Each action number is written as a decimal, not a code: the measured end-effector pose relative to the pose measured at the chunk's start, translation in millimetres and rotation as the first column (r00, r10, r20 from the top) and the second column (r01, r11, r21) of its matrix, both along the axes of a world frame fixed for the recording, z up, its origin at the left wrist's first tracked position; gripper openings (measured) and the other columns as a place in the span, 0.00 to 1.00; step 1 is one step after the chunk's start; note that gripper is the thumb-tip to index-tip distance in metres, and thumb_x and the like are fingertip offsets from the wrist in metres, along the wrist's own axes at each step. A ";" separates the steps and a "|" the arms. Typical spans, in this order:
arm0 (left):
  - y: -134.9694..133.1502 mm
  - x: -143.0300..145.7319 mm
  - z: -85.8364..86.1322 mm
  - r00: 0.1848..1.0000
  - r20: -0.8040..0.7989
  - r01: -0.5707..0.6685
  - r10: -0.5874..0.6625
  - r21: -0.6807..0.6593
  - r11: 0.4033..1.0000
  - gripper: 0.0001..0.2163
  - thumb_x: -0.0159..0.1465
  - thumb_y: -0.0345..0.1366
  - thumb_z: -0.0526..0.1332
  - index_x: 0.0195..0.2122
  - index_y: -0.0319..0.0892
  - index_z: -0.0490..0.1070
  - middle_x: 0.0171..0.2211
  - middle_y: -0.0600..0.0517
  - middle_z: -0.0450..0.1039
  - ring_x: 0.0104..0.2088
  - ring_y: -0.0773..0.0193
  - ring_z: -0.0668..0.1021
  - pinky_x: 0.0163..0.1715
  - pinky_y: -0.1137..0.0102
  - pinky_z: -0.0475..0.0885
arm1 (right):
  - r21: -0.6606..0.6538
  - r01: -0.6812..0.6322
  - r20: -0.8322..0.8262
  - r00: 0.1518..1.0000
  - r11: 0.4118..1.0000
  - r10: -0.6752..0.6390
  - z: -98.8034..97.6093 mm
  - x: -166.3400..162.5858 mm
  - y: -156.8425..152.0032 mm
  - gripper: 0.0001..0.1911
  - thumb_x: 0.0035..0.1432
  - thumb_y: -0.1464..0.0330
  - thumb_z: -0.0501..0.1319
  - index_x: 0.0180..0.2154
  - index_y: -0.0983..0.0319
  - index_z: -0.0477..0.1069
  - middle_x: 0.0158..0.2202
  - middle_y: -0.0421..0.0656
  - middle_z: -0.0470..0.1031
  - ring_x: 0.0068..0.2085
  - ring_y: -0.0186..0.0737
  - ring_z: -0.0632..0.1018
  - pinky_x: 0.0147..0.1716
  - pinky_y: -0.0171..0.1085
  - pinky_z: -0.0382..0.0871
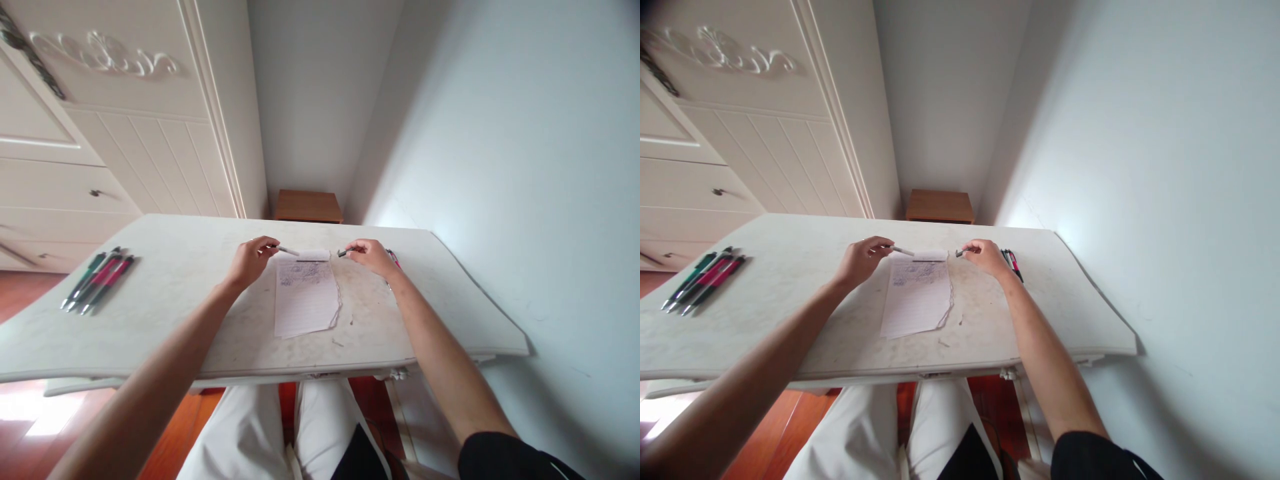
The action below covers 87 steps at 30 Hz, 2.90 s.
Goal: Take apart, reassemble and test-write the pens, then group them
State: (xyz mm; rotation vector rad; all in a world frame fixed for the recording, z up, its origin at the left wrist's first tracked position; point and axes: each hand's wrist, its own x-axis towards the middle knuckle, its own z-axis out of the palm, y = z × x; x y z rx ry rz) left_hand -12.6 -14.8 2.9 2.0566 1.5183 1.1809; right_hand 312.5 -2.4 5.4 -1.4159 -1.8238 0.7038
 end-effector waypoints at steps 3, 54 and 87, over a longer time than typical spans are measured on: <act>0.9 -1.8 0.0 0.998 0.022 -0.061 0.062 -0.016 0.998 0.10 0.59 0.39 0.61 0.37 0.43 0.79 0.34 0.50 0.81 0.34 0.59 0.80 0.39 0.67 0.73 | -0.009 0.016 0.056 0.998 1.000 -0.015 0.3 3.4 -0.5 0.10 0.50 0.64 0.65 0.33 0.60 0.80 0.24 0.40 0.77 0.28 0.38 0.74 0.30 0.36 0.64; -2.7 31.4 -8.0 0.845 -0.508 0.245 -0.167 0.091 0.965 0.12 0.67 0.37 0.56 0.37 0.43 0.79 0.37 0.46 0.75 0.40 0.55 0.73 0.43 0.62 0.69 | 0.365 -0.268 0.554 0.832 0.891 0.024 -10.3 -57.3 -18.1 0.07 0.63 0.70 0.61 0.38 0.60 0.80 0.39 0.47 0.73 0.41 0.43 0.72 0.43 0.41 0.65; -9.4 11.0 9.5 0.944 0.237 -0.246 0.230 0.037 0.969 0.06 0.55 0.34 0.54 0.22 0.42 0.65 0.19 0.55 0.64 0.24 0.65 0.67 0.24 0.71 0.60 | -0.007 0.306 -0.166 0.939 0.952 -0.303 -1.9 -4.3 0.1 0.09 0.55 0.63 0.53 0.26 0.59 0.65 0.19 0.37 0.67 0.20 0.34 0.66 0.22 0.33 0.59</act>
